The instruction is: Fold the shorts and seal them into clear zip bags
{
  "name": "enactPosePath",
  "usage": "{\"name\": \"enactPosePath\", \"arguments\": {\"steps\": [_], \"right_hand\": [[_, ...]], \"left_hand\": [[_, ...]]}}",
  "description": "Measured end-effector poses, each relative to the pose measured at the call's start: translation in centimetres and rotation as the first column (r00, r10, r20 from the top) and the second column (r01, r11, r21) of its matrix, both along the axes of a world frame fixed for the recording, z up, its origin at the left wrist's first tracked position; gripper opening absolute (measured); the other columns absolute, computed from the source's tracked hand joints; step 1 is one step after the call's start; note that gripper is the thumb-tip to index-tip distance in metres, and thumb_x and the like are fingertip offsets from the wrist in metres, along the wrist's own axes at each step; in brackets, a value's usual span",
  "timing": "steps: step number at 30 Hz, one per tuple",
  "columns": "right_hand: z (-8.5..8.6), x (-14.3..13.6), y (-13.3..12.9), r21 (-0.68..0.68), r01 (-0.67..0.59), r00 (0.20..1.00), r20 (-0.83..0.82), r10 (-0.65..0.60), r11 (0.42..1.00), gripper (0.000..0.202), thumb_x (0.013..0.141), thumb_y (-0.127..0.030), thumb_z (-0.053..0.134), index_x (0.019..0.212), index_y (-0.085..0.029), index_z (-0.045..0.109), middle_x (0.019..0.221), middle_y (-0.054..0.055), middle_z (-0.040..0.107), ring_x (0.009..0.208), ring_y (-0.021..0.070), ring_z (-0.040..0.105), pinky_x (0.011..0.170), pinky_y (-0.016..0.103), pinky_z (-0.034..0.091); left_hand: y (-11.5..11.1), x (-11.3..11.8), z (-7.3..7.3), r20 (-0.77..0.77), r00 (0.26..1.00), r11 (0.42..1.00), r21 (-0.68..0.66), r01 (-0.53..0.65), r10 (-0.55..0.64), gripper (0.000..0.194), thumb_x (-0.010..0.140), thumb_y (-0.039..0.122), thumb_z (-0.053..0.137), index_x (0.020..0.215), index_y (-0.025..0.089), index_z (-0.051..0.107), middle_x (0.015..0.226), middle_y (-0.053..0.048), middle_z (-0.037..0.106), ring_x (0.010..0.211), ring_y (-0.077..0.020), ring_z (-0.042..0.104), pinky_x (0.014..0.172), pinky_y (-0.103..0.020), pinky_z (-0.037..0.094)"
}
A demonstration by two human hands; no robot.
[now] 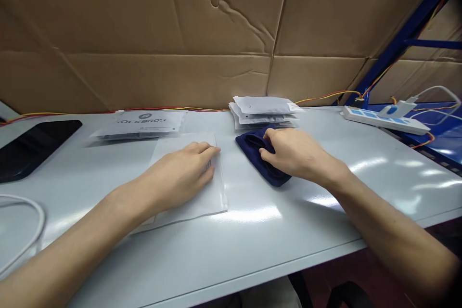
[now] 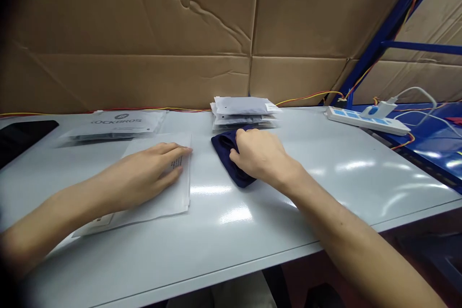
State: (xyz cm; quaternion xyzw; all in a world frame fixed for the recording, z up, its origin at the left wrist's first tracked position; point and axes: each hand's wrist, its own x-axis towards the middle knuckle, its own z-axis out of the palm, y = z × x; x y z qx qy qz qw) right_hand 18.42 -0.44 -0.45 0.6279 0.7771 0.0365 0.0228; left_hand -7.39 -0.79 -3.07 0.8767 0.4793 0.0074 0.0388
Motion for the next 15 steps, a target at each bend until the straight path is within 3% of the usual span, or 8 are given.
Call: {"name": "enactPosePath", "arguments": {"steps": [6, 15], "right_hand": [[-0.18, -0.50, -0.40, 0.029, -0.014, 0.999, 0.038, 0.013, 0.999, 0.033, 0.093, -0.047, 0.052, 0.091, -0.018, 0.066, 0.086, 0.014, 0.074, 0.073, 0.0276, 0.067, 0.056, 0.035, 0.032], [-0.25, -0.93, -0.13, 0.003, 0.032, 0.999, 0.004, -0.032, 0.999, 0.017, 0.092, -0.029, 0.053, 0.087, -0.017, 0.065, 0.075, 0.014, 0.068, 0.067, 0.0265, 0.065, 0.053, 0.035, 0.027]], "left_hand": [[0.24, 0.11, -0.17, 0.010, 0.997, 0.996, 0.055, -0.074, 0.074, 0.042, 0.099, 0.043, 0.037, 0.127, 0.024, 0.061, 0.122, -0.011, 0.065, 0.098, -0.0298, 0.067, 0.074, -0.040, 0.052], [0.07, 0.56, 0.12, 0.025, 0.991, 0.988, 0.069, -0.137, 0.135, 0.039, 0.097, 0.046, 0.038, 0.116, 0.023, 0.064, 0.109, -0.011, 0.066, 0.094, -0.0311, 0.066, 0.073, -0.042, 0.050]]}}
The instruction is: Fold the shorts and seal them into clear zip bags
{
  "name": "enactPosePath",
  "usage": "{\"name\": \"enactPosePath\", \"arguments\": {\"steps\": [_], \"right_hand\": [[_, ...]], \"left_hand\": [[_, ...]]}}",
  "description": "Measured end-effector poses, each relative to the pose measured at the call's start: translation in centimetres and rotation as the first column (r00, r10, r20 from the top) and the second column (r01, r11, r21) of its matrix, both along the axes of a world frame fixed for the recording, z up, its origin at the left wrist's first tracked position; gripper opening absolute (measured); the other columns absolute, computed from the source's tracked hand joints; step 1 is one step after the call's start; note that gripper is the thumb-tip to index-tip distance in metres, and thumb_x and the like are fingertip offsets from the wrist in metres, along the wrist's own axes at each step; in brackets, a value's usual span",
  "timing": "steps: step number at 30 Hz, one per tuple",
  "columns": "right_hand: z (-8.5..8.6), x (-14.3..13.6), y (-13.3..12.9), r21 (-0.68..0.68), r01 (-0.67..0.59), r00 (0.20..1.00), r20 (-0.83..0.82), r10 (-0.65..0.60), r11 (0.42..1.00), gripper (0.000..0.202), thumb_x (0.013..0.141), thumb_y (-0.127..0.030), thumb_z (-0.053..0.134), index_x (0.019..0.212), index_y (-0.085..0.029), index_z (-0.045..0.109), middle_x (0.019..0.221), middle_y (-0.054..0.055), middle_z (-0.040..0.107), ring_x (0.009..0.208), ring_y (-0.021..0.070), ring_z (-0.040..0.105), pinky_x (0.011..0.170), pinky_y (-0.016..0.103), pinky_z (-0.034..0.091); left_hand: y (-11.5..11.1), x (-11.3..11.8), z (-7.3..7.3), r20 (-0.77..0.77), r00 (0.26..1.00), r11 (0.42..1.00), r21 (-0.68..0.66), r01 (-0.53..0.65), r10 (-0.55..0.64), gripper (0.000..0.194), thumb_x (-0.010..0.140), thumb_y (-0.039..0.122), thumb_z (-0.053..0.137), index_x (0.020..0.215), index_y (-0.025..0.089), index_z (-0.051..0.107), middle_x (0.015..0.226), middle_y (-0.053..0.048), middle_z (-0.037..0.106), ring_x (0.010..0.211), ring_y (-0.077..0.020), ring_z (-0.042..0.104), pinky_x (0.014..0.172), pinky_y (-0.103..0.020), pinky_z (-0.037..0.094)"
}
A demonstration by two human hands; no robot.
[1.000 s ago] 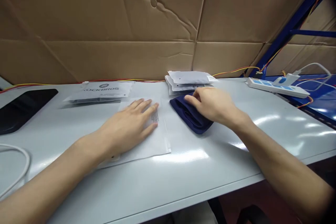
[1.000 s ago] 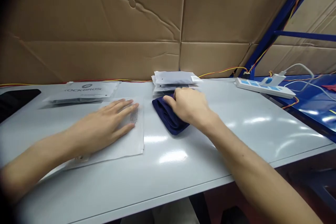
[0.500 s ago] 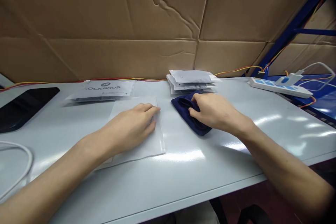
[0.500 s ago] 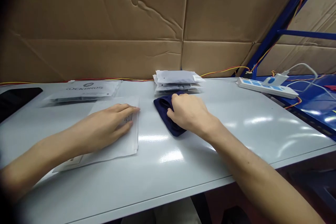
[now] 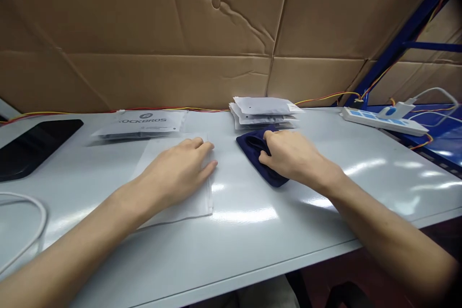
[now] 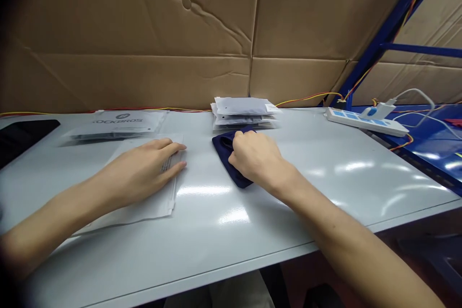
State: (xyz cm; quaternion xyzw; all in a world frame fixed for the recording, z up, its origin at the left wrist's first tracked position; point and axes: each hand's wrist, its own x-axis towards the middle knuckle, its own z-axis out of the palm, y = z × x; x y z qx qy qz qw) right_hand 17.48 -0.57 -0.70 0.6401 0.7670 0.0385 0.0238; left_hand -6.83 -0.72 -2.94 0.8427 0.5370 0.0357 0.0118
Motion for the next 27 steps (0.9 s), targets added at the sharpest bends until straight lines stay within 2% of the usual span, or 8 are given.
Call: {"name": "enactPosePath", "arguments": {"steps": [4, 7, 11, 14, 18, 21, 25, 27], "right_hand": [[-0.1, 0.4, 0.4, 0.000, -0.007, 0.995, -0.103, 0.007, 1.000, 0.018, 0.087, -0.029, 0.056, 0.072, -0.021, 0.056, 0.064, 0.009, 0.062, 0.057, 0.0219, 0.056, 0.052, 0.034, 0.026], [-0.1, 0.6, 0.6, -0.004, -0.034, 0.956, -0.292, 0.032, 0.999, 0.024, 0.083, -0.030, 0.059, 0.064, -0.023, 0.046, 0.061, 0.004, 0.059, 0.053, 0.0171, 0.049, 0.051, 0.032, 0.027], [0.1, 0.2, 0.5, -0.115, -0.056, 0.784, -0.620, -0.028, 0.992, 0.026, 0.081, -0.030, 0.061, 0.064, -0.023, 0.043, 0.058, -0.002, 0.055, 0.052, 0.0134, 0.048, 0.049, 0.029, 0.030], [0.8, 0.3, 0.4, -0.182, -0.095, 0.633, -0.769, -0.082, 0.979, 0.027, 0.082, -0.034, 0.062, 0.064, -0.022, 0.046, 0.056, -0.003, 0.052, 0.051, 0.0123, 0.049, 0.050, 0.027, 0.033], [1.9, 2.7, 0.6, -0.157, -0.086, 0.524, -0.847, -0.089, 0.984, 0.025, 0.083, -0.041, 0.065, 0.068, -0.022, 0.058, 0.062, -0.002, 0.056, 0.058, 0.0136, 0.053, 0.055, 0.027, 0.041], [2.3, 6.5, 1.3, -0.089, -0.006, 0.562, -0.824, -0.070, 0.996, 0.025, 0.082, -0.045, 0.068, 0.073, -0.022, 0.065, 0.068, 0.001, 0.063, 0.066, 0.0176, 0.059, 0.060, 0.030, 0.047], [1.7, 11.6, 2.0, -0.079, 0.087, 0.738, -0.665, -0.118, 0.993, 0.027, 0.083, -0.046, 0.068, 0.088, -0.020, 0.073, 0.080, 0.004, 0.073, 0.072, 0.0216, 0.066, 0.066, 0.035, 0.052], [1.0, 12.7, 1.9, 0.022, 0.135, 0.795, -0.599, -0.095, 0.991, 0.028, 0.085, -0.044, 0.066, 0.096, -0.020, 0.074, 0.093, 0.007, 0.076, 0.081, 0.0246, 0.070, 0.073, 0.038, 0.054]], "left_hand": [[0.0, 0.0, -0.2, -0.005, 1.000, 0.999, 0.041, 0.005, -0.005, 0.039, 0.097, 0.046, 0.040, 0.117, 0.023, 0.065, 0.108, -0.010, 0.067, 0.092, -0.0314, 0.067, 0.070, -0.042, 0.051], [0.0, 0.1, -0.1, -0.024, 0.999, 0.992, 0.122, 0.035, -0.032, 0.039, 0.099, 0.043, 0.039, 0.118, 0.022, 0.066, 0.113, -0.012, 0.068, 0.102, -0.0336, 0.065, 0.073, -0.044, 0.053], [-0.4, 0.5, 0.1, 0.023, 0.973, 0.953, 0.211, 0.218, -0.228, 0.042, 0.101, 0.041, 0.041, 0.129, 0.019, 0.064, 0.123, -0.011, 0.067, 0.117, -0.0314, 0.060, 0.091, -0.046, 0.053], [-0.7, 0.9, 0.2, 0.071, 0.918, 0.906, 0.205, 0.370, -0.391, 0.044, 0.104, 0.043, 0.042, 0.139, 0.023, 0.060, 0.132, -0.008, 0.065, 0.121, -0.0279, 0.058, 0.101, -0.044, 0.050], [-0.3, 1.0, 0.0, 0.075, 0.908, 0.908, 0.114, 0.404, -0.413, 0.045, 0.107, 0.046, 0.037, 0.133, 0.027, 0.067, 0.135, -0.006, 0.066, 0.124, -0.0266, 0.056, 0.106, -0.045, 0.046], [0.2, 0.5, 0.1, 0.089, 0.923, 0.926, 0.089, 0.366, -0.373, 0.048, 0.107, 0.048, 0.031, 0.125, 0.027, 0.072, 0.132, -0.005, 0.068, 0.123, -0.0264, 0.056, 0.105, -0.045, 0.047], [0.6, 0.2, 0.4, 0.107, 0.940, 0.946, 0.065, 0.318, -0.323, 0.049, 0.107, 0.047, 0.030, 0.116, 0.025, 0.073, 0.129, -0.005, 0.069, 0.121, -0.0263, 0.057, 0.104, -0.044, 0.047], [0.7, 0.3, 0.5, 0.116, 0.949, 0.956, 0.053, 0.288, -0.292, 0.049, 0.107, 0.048, 0.031, 0.116, 0.024, 0.072, 0.128, -0.006, 0.069, 0.120, -0.0266, 0.058, 0.104, -0.045, 0.046]]}}
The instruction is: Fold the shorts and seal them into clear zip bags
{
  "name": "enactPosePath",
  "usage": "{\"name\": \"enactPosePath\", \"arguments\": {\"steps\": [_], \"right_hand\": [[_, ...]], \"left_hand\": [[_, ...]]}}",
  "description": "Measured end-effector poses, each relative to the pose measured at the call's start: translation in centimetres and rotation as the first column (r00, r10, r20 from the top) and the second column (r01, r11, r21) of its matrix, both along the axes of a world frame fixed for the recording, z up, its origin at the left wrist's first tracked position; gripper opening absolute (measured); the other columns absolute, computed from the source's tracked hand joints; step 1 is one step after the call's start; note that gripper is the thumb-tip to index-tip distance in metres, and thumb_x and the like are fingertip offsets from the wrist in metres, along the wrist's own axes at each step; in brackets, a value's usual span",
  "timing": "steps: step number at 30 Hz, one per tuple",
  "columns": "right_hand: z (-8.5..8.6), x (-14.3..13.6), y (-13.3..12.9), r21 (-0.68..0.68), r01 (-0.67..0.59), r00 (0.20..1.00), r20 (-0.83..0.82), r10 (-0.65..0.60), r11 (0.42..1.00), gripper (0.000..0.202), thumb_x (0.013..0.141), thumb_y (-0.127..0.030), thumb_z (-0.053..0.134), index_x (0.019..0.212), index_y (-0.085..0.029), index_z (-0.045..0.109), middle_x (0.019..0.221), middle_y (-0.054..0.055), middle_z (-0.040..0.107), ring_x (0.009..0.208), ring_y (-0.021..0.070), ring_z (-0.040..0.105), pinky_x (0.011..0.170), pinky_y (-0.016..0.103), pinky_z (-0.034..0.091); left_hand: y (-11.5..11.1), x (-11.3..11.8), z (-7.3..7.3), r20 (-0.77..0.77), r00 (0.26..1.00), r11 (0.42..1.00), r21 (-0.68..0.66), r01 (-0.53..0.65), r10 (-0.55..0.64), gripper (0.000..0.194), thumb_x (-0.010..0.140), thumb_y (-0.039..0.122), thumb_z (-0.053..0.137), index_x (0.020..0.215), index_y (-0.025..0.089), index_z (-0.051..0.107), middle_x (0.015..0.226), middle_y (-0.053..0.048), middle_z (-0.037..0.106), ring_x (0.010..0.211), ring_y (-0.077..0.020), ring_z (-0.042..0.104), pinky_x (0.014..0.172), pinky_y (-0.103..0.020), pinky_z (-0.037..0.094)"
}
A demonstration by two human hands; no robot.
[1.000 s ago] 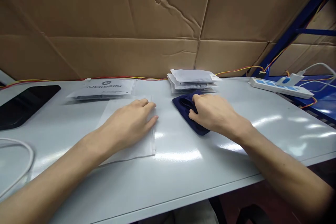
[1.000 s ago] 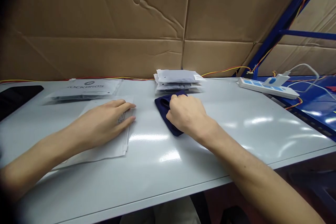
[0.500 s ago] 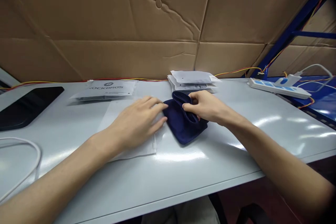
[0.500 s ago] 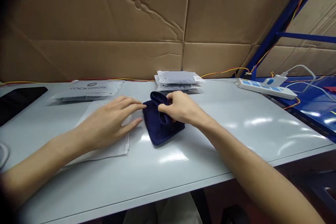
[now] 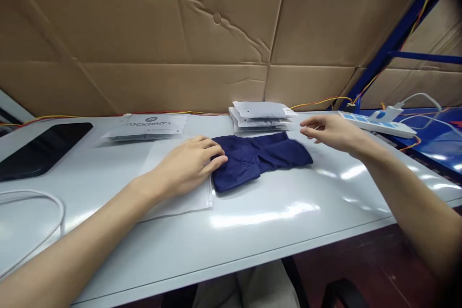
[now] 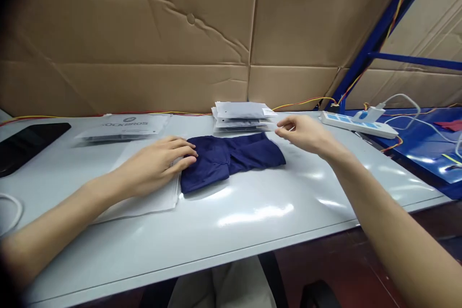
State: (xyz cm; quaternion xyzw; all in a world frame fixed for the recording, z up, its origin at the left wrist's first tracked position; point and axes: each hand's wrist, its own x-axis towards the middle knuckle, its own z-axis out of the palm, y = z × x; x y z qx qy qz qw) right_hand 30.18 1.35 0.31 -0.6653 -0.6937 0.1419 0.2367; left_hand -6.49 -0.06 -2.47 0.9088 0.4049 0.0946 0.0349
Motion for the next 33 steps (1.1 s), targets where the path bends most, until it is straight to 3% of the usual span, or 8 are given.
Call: {"name": "enactPosePath", "arguments": {"steps": [2, 5, 10, 19, 25, 28, 30, 33], "right_hand": [[-0.8, -0.2, -0.4, 0.123, -0.021, 0.998, 0.055, 0.014, 0.992, 0.030, 0.089, -0.044, 0.063, 0.102, -0.020, 0.073, 0.103, 0.009, 0.077, 0.091, 0.0266, 0.071, 0.081, 0.040, 0.054], [-2.0, -2.0, -0.9, 0.251, -0.217, 0.974, 0.120, 0.192, 0.943, 0.028, 0.092, -0.043, 0.060, 0.104, -0.021, 0.071, 0.110, 0.008, 0.075, 0.101, 0.0259, 0.069, 0.092, 0.040, 0.052], [-4.0, -4.2, -0.7, 0.203, -0.413, 0.885, 0.319, 0.338, 0.888, 0.025, 0.095, -0.037, 0.058, 0.106, -0.019, 0.070, 0.110, 0.011, 0.071, 0.109, 0.0277, 0.064, 0.099, 0.042, 0.049], [-5.6, -3.9, -0.5, 0.191, -0.337, 0.925, 0.246, 0.288, 0.922, 0.025, 0.094, -0.036, 0.059, 0.107, -0.018, 0.070, 0.113, 0.013, 0.068, 0.111, 0.0278, 0.061, 0.101, 0.044, 0.047], [-5.9, -4.4, -0.4, 0.202, -0.292, 0.943, 0.226, 0.246, 0.935, 0.024, 0.093, -0.037, 0.061, 0.106, -0.019, 0.070, 0.113, 0.012, 0.068, 0.112, 0.0274, 0.061, 0.102, 0.043, 0.046], [-6.0, -4.2, -0.1, 0.209, -0.295, 0.942, 0.225, 0.248, 0.932, 0.024, 0.093, -0.038, 0.061, 0.104, -0.019, 0.070, 0.111, 0.011, 0.069, 0.110, 0.0276, 0.062, 0.101, 0.044, 0.046], [-6.0, -4.1, 0.0, 0.205, -0.291, 0.944, 0.222, 0.245, 0.935, 0.023, 0.093, -0.037, 0.061, 0.103, -0.019, 0.070, 0.111, 0.011, 0.069, 0.109, 0.0277, 0.062, 0.101, 0.045, 0.046], [-5.9, -3.8, 0.1, 0.194, -0.273, 0.948, 0.218, 0.230, 0.942, 0.022, 0.094, -0.036, 0.060, 0.102, -0.019, 0.070, 0.112, 0.011, 0.070, 0.109, 0.0274, 0.062, 0.101, 0.045, 0.045]], "left_hand": [[0.0, 0.2, 0.0, 0.007, 1.000, 1.000, -0.007, -0.025, 0.025, 0.048, 0.106, 0.049, 0.032, 0.116, 0.023, 0.071, 0.127, -0.007, 0.069, 0.119, -0.0271, 0.058, 0.104, -0.045, 0.046], [0.0, 0.4, -0.1, 0.013, 0.999, 0.999, -0.013, -0.044, 0.044, 0.048, 0.106, 0.049, 0.032, 0.117, 0.022, 0.070, 0.127, -0.008, 0.068, 0.119, -0.0272, 0.058, 0.103, -0.045, 0.047], [0.0, 0.6, -0.3, 0.021, 0.999, 0.999, -0.005, -0.047, 0.047, 0.046, 0.106, 0.048, 0.033, 0.117, 0.021, 0.069, 0.128, -0.008, 0.067, 0.123, -0.0266, 0.056, 0.107, -0.046, 0.045], [-2.1, 2.8, -0.2, 0.104, 0.993, 0.991, 0.130, 0.035, -0.049, 0.044, 0.099, 0.052, 0.051, 0.126, 0.020, 0.063, 0.128, -0.010, 0.067, 0.120, -0.0274, 0.058, 0.105, -0.044, 0.046], [-3.2, 5.9, -1.0, 0.001, 0.987, 0.966, 0.205, 0.156, -0.159, 0.044, 0.096, 0.044, 0.059, 0.131, 0.017, 0.060, 0.122, -0.011, 0.069, 0.112, -0.0295, 0.059, 0.096, -0.045, 0.048], [-3.2, 6.5, -0.7, 0.041, 0.997, 0.977, 0.206, 0.061, -0.071, 0.044, 0.098, 0.025, 0.049, 0.142, 0.018, 0.049, 0.117, -0.010, 0.069, 0.107, -0.0268, 0.061, 0.094, -0.043, 0.048], [-3.5, 6.0, 0.2, 0.163, 0.985, 0.974, 0.210, -0.091, 0.057, 0.050, 0.096, 0.021, 0.046, 0.147, 0.021, 0.042, 0.110, -0.007, 0.069, 0.100, -0.0242, 0.064, 0.089, -0.039, 0.050], [-4.5, 3.7, 2.0, 0.351, 0.882, 0.909, 0.155, -0.387, 0.316, 0.057, 0.092, 0.027, 0.048, 0.148, 0.021, 0.034, 0.092, -0.001, 0.065, 0.079, -0.0207, 0.064, 0.074, -0.034, 0.049]]}}
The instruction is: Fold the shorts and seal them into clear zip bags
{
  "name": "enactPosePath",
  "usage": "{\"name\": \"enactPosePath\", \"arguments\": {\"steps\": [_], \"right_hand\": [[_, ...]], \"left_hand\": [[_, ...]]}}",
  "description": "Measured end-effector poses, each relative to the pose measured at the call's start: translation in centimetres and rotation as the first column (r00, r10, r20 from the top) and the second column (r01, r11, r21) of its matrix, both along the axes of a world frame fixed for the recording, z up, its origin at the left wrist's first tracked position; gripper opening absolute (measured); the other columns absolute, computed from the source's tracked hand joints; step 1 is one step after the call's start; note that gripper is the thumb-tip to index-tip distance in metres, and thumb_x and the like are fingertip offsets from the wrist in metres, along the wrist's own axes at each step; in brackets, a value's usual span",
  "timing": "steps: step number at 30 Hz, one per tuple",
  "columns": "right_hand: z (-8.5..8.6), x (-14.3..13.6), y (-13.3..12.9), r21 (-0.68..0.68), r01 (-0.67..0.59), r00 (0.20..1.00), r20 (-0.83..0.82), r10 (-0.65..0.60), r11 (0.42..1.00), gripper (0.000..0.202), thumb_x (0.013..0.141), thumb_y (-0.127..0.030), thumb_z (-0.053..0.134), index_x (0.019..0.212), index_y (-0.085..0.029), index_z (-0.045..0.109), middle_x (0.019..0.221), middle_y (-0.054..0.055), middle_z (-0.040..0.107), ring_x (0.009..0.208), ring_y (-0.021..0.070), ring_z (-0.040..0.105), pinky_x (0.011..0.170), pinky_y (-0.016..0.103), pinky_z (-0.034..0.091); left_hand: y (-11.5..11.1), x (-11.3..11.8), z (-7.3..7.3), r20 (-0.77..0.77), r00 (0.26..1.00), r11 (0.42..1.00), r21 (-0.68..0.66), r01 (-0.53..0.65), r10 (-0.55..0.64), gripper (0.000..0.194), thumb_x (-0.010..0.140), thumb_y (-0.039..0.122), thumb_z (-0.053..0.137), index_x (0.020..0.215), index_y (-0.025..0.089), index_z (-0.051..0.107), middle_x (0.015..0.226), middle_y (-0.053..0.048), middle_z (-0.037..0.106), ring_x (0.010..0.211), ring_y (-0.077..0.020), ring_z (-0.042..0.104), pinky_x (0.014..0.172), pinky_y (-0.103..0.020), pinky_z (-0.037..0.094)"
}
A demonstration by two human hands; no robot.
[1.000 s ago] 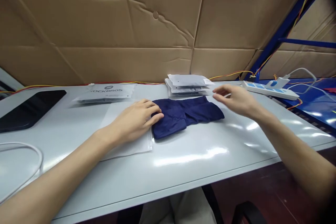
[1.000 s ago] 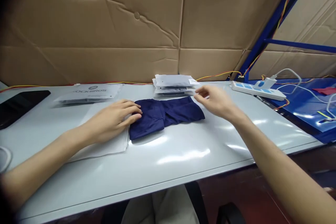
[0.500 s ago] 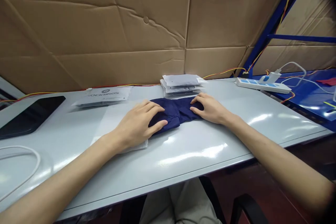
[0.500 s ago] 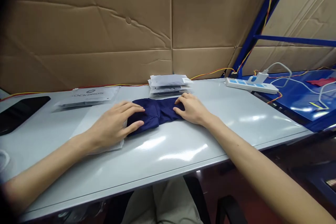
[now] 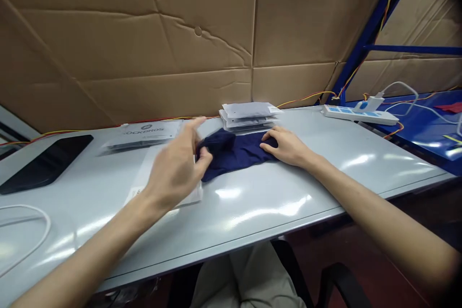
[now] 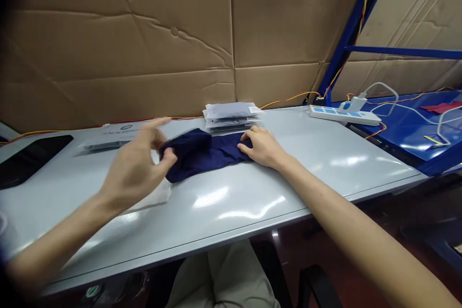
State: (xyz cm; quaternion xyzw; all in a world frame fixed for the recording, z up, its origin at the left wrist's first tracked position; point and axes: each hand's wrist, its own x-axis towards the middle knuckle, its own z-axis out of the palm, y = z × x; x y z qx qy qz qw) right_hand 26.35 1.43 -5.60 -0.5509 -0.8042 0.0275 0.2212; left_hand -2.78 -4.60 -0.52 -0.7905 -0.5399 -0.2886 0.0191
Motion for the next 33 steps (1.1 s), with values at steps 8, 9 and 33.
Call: {"name": "enactPosePath", "arguments": {"steps": [8, 9, 33], "right_hand": [[0.0, 0.0, -0.1, 0.004, 0.036, 0.999, -0.008, -0.036, 0.999, 0.019, 0.094, -0.034, 0.059, 0.100, -0.019, 0.070, 0.112, 0.011, 0.069, 0.108, 0.0263, 0.063, 0.100, 0.043, 0.046], [0.0, 0.0, -0.1, 0.004, 0.038, 0.999, -0.012, -0.038, 0.999, 0.019, 0.094, -0.034, 0.059, 0.100, -0.019, 0.070, 0.112, 0.011, 0.069, 0.107, 0.0263, 0.063, 0.100, 0.043, 0.046], [1.2, 1.6, -0.6, 0.022, -0.012, 0.974, -0.228, 0.017, 1.000, 0.007, 0.085, -0.028, 0.062, 0.086, -0.023, 0.066, 0.099, 0.004, 0.075, 0.097, 0.0239, 0.066, 0.093, 0.041, 0.048]], "left_hand": [[-3.1, -7.1, -1.0, 0.035, 0.926, 0.898, -0.259, -0.355, 0.376, 0.072, 0.087, 0.039, 0.052, 0.148, 0.017, 0.022, 0.093, -0.003, 0.059, 0.084, -0.0274, 0.065, 0.077, -0.044, 0.055], [-3.1, -7.4, -1.2, 0.021, 0.925, 0.905, -0.214, -0.368, 0.381, 0.071, 0.088, 0.042, 0.053, 0.148, 0.017, 0.025, 0.103, -0.007, 0.059, 0.091, -0.0296, 0.064, 0.081, -0.047, 0.055], [4.1, -6.6, -1.9, -0.106, 0.988, 0.984, -0.155, 0.092, -0.109, 0.026, 0.092, 0.033, 0.047, 0.105, 0.023, 0.067, 0.108, -0.004, 0.073, 0.101, -0.0251, 0.064, 0.093, -0.041, 0.051]]}}
